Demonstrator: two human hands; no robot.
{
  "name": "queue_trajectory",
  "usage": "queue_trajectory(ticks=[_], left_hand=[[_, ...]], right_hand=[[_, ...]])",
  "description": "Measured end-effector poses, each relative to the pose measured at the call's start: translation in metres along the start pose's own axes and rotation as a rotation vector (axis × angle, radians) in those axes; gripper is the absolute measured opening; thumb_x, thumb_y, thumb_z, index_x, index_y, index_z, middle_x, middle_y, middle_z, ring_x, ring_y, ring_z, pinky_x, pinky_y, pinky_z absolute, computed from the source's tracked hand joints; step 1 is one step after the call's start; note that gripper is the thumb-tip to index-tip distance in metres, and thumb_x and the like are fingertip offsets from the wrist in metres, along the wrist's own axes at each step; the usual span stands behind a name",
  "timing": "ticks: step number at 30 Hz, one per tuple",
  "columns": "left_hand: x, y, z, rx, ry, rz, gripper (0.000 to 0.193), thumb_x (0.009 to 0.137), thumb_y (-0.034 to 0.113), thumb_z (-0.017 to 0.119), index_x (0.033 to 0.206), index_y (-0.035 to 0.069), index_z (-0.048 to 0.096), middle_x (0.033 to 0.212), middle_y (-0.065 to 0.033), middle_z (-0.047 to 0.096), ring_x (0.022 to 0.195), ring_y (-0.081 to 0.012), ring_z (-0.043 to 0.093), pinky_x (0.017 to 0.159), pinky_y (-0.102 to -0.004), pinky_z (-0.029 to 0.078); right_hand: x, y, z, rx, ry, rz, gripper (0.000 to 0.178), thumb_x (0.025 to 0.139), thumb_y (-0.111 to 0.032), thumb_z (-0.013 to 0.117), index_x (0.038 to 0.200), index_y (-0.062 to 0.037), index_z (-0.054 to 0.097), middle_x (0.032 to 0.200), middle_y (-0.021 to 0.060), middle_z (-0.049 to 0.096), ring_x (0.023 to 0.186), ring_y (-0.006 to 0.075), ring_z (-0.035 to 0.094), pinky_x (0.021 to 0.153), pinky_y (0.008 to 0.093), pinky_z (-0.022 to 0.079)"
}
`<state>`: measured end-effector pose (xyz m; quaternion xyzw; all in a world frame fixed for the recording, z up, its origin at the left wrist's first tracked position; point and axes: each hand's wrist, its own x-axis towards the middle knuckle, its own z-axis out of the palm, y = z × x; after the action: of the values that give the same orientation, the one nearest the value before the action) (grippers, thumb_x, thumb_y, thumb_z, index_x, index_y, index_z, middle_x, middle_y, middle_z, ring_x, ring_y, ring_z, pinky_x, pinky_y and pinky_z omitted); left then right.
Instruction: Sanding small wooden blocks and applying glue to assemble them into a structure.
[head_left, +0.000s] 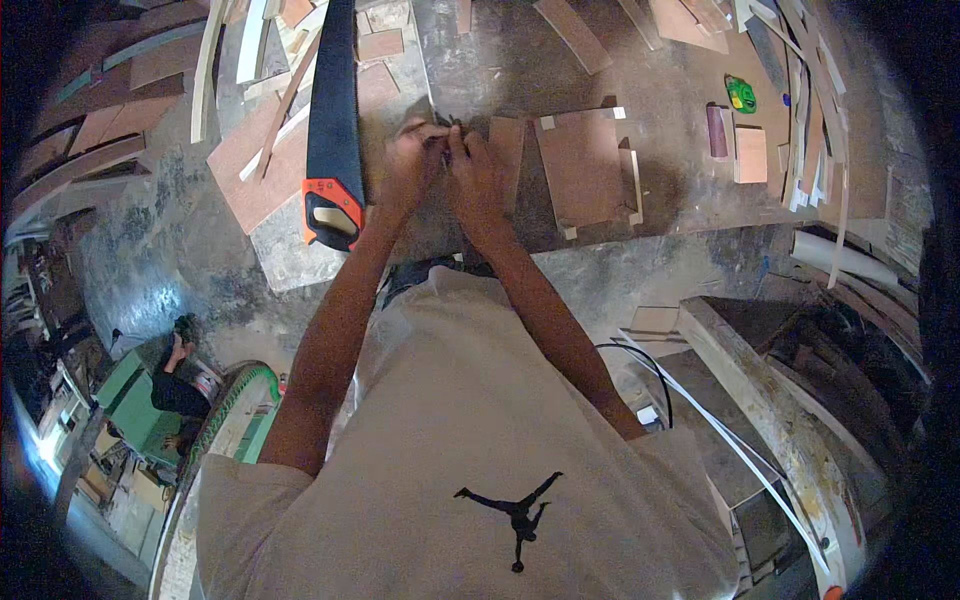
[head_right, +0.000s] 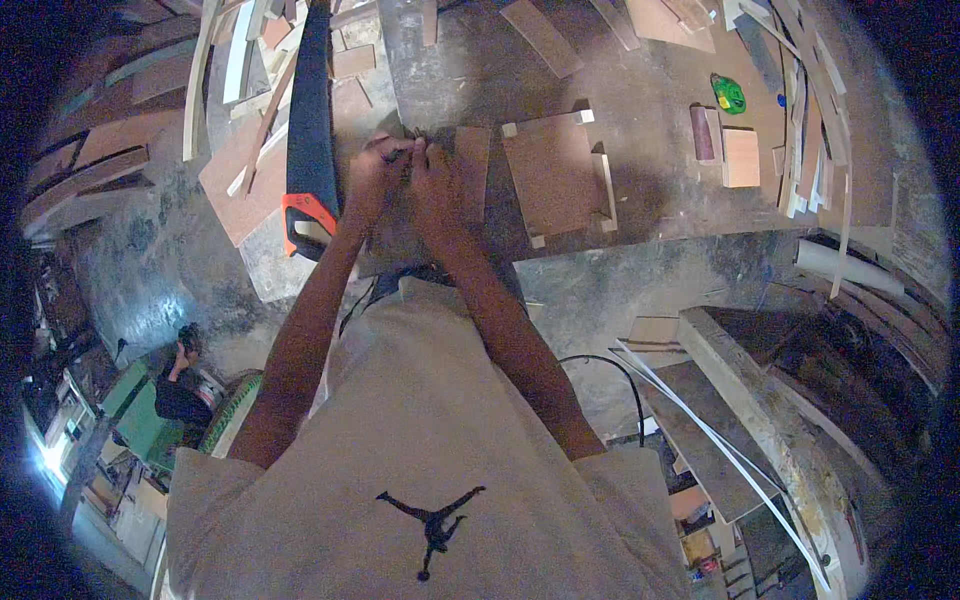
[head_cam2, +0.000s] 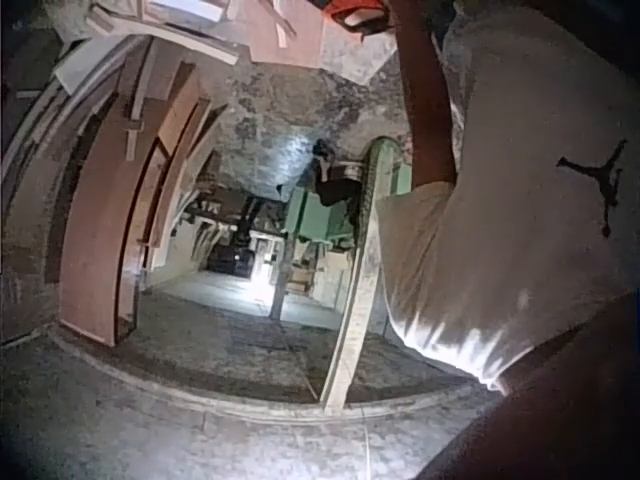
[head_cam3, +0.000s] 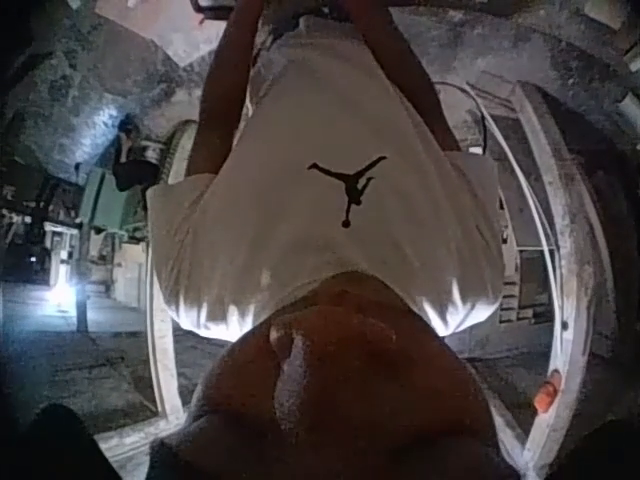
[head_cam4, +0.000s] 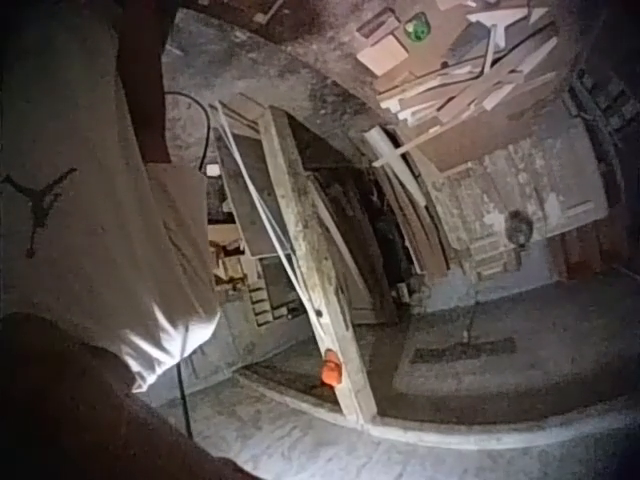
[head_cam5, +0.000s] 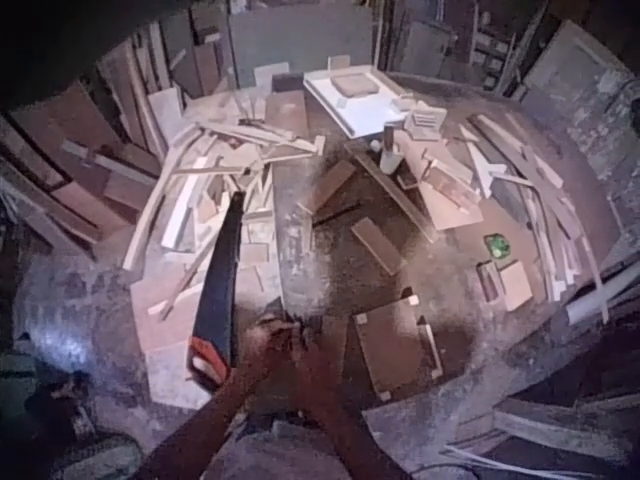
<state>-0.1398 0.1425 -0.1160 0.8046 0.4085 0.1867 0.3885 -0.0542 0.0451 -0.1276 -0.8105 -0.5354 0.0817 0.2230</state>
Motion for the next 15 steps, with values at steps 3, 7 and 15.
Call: queue_trajectory(ticks=[3, 7, 15], left_hand=[[0.002, 0.003, 0.000, 0.025, -0.019, -0.062, 0.011, 0.087, 0.013, 0.069, 0.096, 0.011, 0.074, 0.091, -0.0150, 0.069, 0.084, -0.0334, 0.069, 0.074, -0.0424, 0.054], [0.001, 0.004, -0.002, 0.002, -0.046, -0.063, 0.012, 0.086, 0.014, 0.070, 0.097, 0.012, 0.074, 0.092, -0.0160, 0.070, 0.087, -0.0335, 0.070, 0.076, -0.0414, 0.054], [0.001, -0.014, 0.007, -0.083, -0.012, 0.106, 0.011, 0.087, 0.008, 0.071, 0.097, 0.002, 0.070, 0.093, -0.0159, 0.071, 0.081, -0.0256, 0.071, 0.076, -0.0342, 0.054]], right_hand=[[0.003, 0.002, 0.003, 0.061, 0.175, -0.048, 0.045, 0.081, -0.006, 0.064, 0.126, -0.0005, 0.062, 0.089, 0.0155, 0.056, 0.083, 0.0340, 0.060, 0.071, 0.0444, 0.049], [0.012, 0.019, -0.008, 0.145, -0.049, 0.050, 0.050, 0.084, -0.008, 0.062, 0.133, 0.0015, 0.055, 0.108, 0.0181, 0.058, 0.101, 0.0366, 0.058, 0.086, 0.0448, 0.048], [0.003, 0.026, -0.006, 0.137, 0.288, -0.069, 0.033, 0.087, -0.008, 0.059, 0.118, -0.0005, 0.065, 0.106, 0.0199, 0.061, 0.101, 0.0375, 0.060, 0.088, 0.0459, 0.050]])
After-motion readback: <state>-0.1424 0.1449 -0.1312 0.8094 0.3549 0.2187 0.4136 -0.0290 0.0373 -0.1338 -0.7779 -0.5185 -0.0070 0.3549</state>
